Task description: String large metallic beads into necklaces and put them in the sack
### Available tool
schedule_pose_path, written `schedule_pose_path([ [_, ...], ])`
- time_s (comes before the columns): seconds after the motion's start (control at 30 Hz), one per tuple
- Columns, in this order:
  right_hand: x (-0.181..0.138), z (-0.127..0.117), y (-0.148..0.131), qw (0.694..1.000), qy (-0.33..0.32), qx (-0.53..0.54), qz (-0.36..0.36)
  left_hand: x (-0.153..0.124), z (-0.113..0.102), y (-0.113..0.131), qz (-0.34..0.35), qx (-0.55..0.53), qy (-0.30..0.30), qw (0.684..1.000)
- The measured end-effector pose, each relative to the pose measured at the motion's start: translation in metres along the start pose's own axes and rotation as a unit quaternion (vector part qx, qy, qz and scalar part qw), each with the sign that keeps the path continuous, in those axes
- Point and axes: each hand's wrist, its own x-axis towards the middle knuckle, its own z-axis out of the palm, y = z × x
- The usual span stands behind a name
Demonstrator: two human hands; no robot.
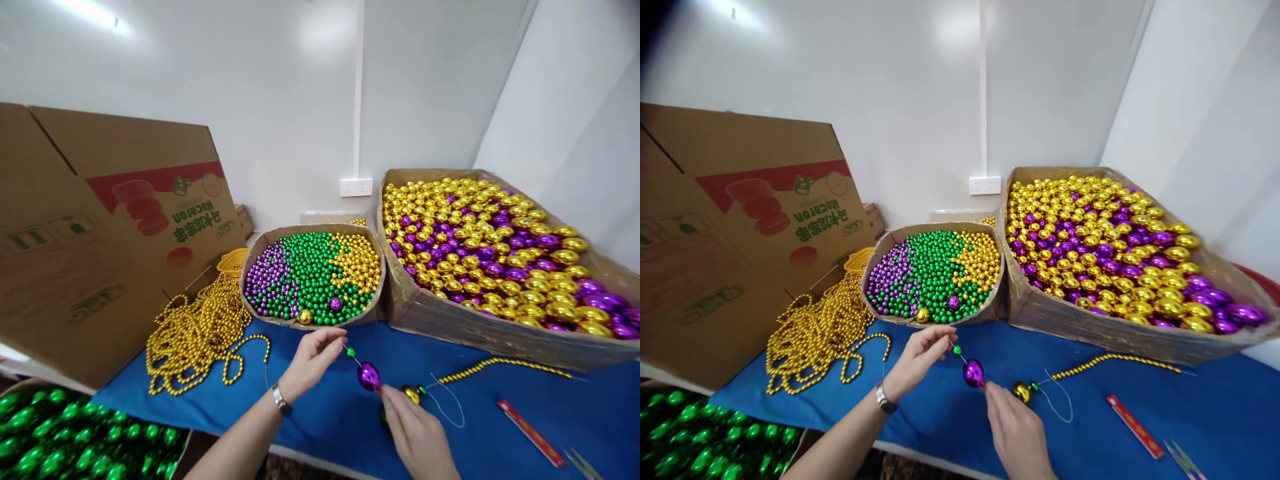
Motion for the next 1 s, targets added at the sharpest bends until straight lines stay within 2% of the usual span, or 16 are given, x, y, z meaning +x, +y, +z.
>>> schedule_pose_path([
  [0.03,0.000,0.000,0.001,1.000,0.004,0.002,0.000,0.004,-0.005,-0.001,0.044,0.103,0.034,0.993],
  [0.1,-0.001,0.000,0.002,1.000,0.005,0.002,0.000,0.016,-0.019,-0.005,0.104,0.299,0.101,0.943],
  [0.17,-0.001,0.000,0.002,1.000,0.002,0.000,0.001,0.030,-0.033,-0.010,0.097,0.436,0.120,0.886],
  [0.23,-0.001,0.000,0.002,1.000,-0.003,-0.001,0.003,0.041,-0.044,-0.015,0.064,0.498,0.101,0.859],
  [0.3,-0.001,-0.001,0.002,1.000,-0.001,0.001,0.003,0.046,-0.048,-0.017,0.054,0.497,0.088,0.861],
  [0.37,0.001,-0.002,0.001,1.000,-0.003,0.001,0.006,0.043,-0.046,-0.014,0.061,0.413,0.083,0.905],
  [0.43,0.002,-0.002,0.001,1.000,-0.004,-0.002,0.005,0.035,-0.039,-0.009,0.039,0.223,0.068,0.972],
  [0.47,0.002,-0.002,0.000,1.000,-0.004,-0.002,0.004,0.030,-0.034,-0.007,0.013,0.102,0.053,0.993],
  [0.5,0.002,-0.001,0.000,1.000,-0.003,-0.002,0.004,0.025,-0.029,-0.004,-0.020,-0.014,0.038,0.999],
  [0.53,0.003,-0.001,0.000,1.000,-0.001,-0.001,0.003,0.020,-0.024,-0.002,-0.052,-0.114,0.026,0.992],
  [0.6,0.002,0.000,-0.001,1.000,0.000,0.003,0.004,0.012,-0.016,0.000,-0.100,-0.248,0.014,0.964],
  [0.67,0.002,-0.001,-0.002,1.000,0.001,0.007,0.008,0.007,-0.011,0.000,-0.124,-0.308,0.011,0.943],
  [0.77,0.002,-0.003,-0.003,1.000,0.000,0.008,0.009,0.005,-0.009,0.001,-0.131,-0.338,0.001,0.932],
  [0.9,0.001,-0.004,-0.003,1.000,-0.006,-0.005,0.003,0.004,-0.008,0.002,-0.116,-0.333,-0.011,0.936],
  [1.0,0.001,-0.002,-0.002,1.000,-0.007,-0.020,-0.007,0.000,-0.004,0.000,-0.105,-0.293,-0.026,0.950],
])
